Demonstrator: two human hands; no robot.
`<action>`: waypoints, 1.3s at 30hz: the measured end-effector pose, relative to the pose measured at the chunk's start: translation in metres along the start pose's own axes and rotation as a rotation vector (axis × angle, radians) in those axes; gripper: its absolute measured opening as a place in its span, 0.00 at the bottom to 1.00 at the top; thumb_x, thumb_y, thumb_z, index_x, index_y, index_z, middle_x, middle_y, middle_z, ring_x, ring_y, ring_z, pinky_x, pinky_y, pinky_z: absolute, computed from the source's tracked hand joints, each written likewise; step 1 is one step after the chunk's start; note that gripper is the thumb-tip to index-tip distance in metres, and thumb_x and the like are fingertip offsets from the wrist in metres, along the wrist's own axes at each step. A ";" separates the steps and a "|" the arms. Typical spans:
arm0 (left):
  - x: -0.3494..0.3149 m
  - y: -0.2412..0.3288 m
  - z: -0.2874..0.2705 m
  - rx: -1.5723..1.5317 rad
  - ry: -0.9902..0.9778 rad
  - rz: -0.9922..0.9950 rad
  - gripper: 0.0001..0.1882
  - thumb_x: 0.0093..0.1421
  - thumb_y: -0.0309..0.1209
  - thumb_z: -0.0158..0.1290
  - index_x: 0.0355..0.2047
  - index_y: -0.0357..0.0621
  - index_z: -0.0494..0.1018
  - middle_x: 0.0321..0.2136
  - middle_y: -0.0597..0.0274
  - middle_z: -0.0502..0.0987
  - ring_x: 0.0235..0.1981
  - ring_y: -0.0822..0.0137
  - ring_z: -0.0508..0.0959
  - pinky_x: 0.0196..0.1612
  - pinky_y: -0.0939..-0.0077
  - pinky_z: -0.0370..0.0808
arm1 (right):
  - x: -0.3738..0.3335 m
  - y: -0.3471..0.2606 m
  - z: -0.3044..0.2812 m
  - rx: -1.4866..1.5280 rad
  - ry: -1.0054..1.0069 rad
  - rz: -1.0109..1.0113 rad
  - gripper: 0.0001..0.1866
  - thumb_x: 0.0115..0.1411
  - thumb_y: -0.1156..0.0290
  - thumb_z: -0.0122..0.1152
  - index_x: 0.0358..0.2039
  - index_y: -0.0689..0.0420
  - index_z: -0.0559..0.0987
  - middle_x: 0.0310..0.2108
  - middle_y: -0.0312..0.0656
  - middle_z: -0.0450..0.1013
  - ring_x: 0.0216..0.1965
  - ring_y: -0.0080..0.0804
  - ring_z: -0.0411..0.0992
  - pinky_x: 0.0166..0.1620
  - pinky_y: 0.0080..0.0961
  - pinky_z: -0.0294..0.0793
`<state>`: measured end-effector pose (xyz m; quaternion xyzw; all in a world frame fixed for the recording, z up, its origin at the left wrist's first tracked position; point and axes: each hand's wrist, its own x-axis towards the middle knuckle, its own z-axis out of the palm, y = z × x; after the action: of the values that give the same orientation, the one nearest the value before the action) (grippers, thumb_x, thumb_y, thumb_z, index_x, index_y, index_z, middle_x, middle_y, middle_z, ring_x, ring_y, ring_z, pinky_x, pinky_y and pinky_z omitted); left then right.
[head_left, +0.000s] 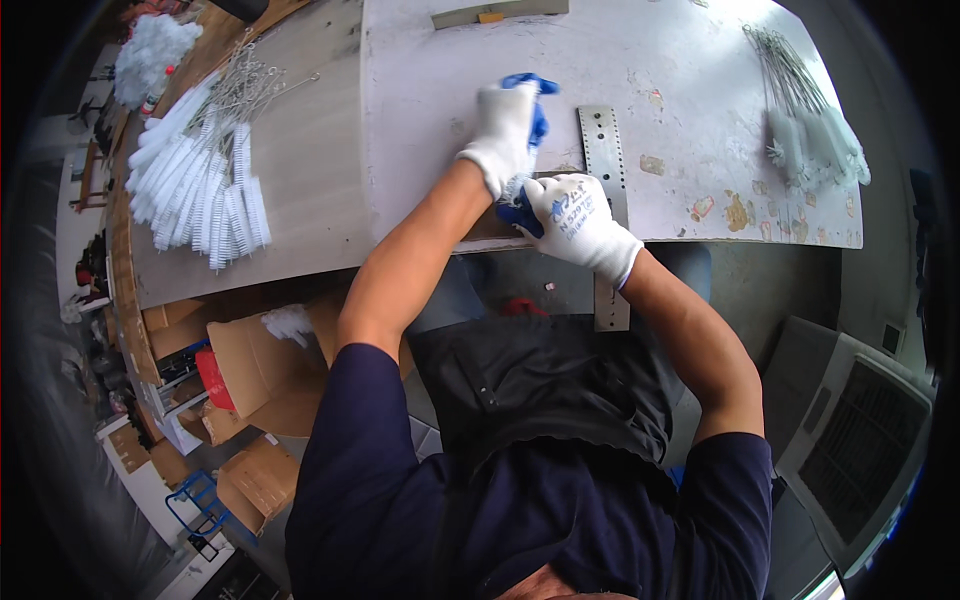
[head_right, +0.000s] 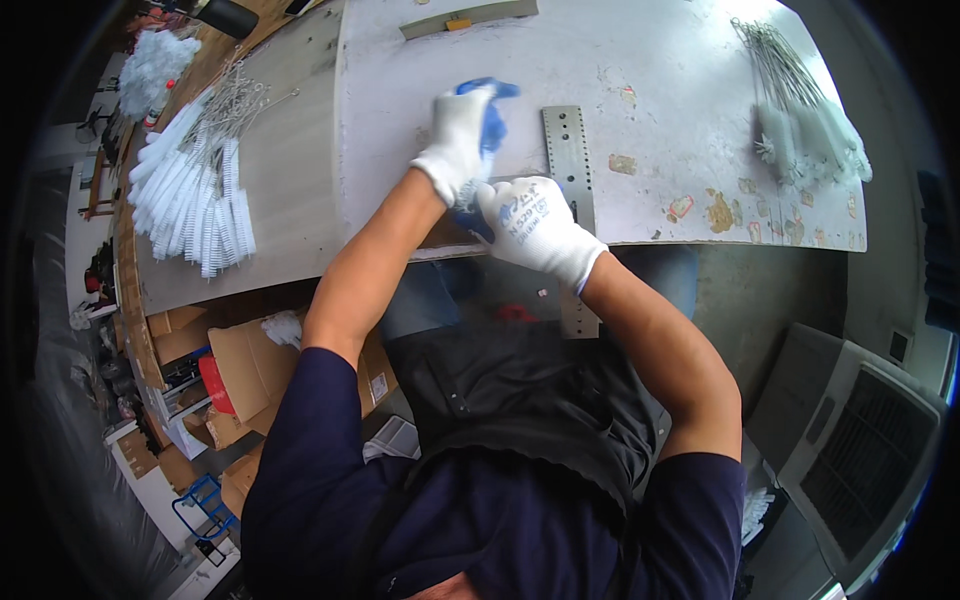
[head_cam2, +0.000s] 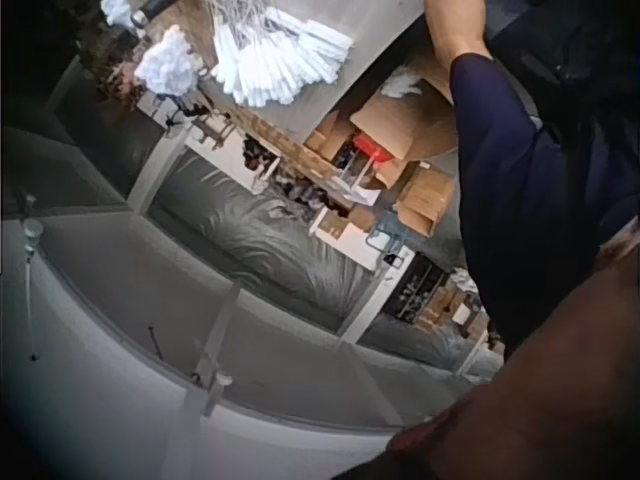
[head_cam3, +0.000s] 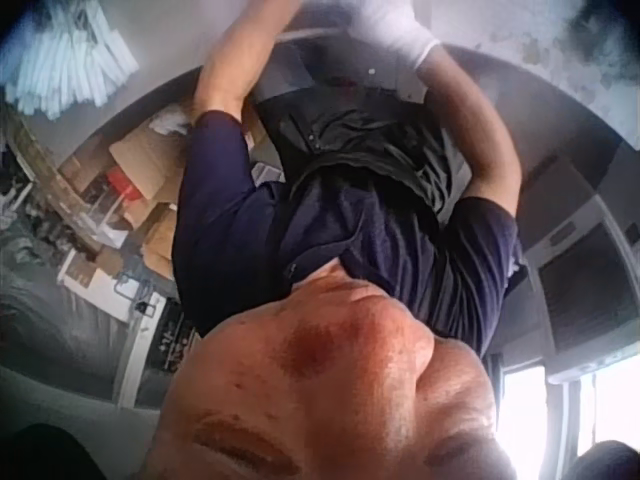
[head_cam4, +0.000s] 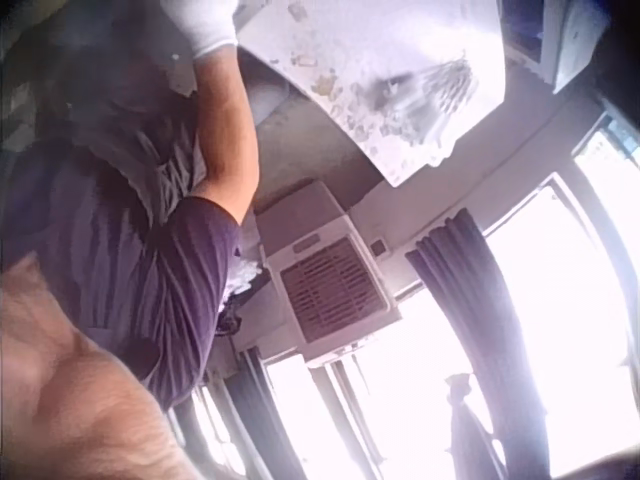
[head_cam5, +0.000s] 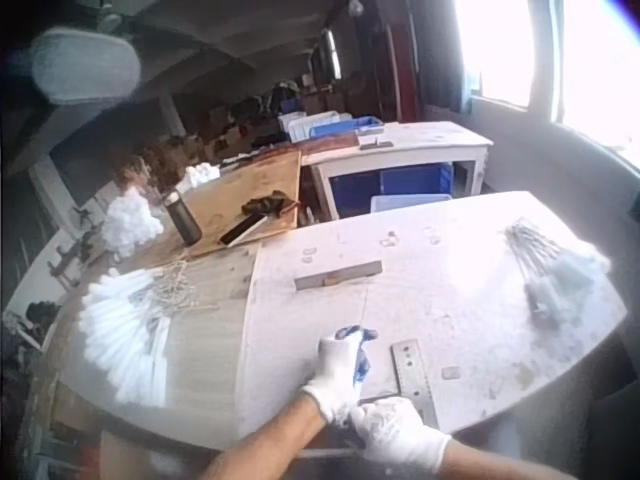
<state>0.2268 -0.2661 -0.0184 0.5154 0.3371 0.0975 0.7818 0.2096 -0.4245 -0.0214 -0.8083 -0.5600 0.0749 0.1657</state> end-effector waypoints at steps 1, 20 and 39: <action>0.002 0.002 0.003 0.060 -0.066 -0.012 0.11 0.66 0.29 0.48 0.37 0.38 0.80 0.15 0.72 0.66 0.13 0.74 0.65 0.17 0.76 0.61 | 0.002 -0.001 0.000 0.004 0.005 -0.005 0.15 0.56 0.56 0.66 0.33 0.55 0.77 0.29 0.45 0.79 0.33 0.46 0.80 0.40 0.41 0.77; -0.024 0.123 -0.324 1.364 1.094 0.882 0.17 0.62 0.36 0.56 0.52 0.50 0.76 0.45 0.52 0.79 0.47 0.52 0.78 0.51 0.57 0.73 | 0.003 -0.009 0.014 -0.036 0.239 0.067 0.19 0.50 0.58 0.72 0.36 0.58 0.77 0.35 0.47 0.77 0.38 0.46 0.77 0.43 0.43 0.76; -0.078 0.161 -0.367 1.868 0.847 0.503 0.20 0.63 0.34 0.45 0.54 0.45 0.74 0.51 0.40 0.77 0.52 0.43 0.77 0.55 0.49 0.72 | 0.005 -0.006 0.009 0.113 0.307 0.150 0.17 0.53 0.58 0.70 0.31 0.57 0.75 0.30 0.46 0.76 0.36 0.49 0.76 0.40 0.43 0.74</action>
<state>-0.0310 0.0393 0.0663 0.8915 0.4073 0.1303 -0.1497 0.2030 -0.4161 -0.0276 -0.8391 -0.4612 -0.0058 0.2885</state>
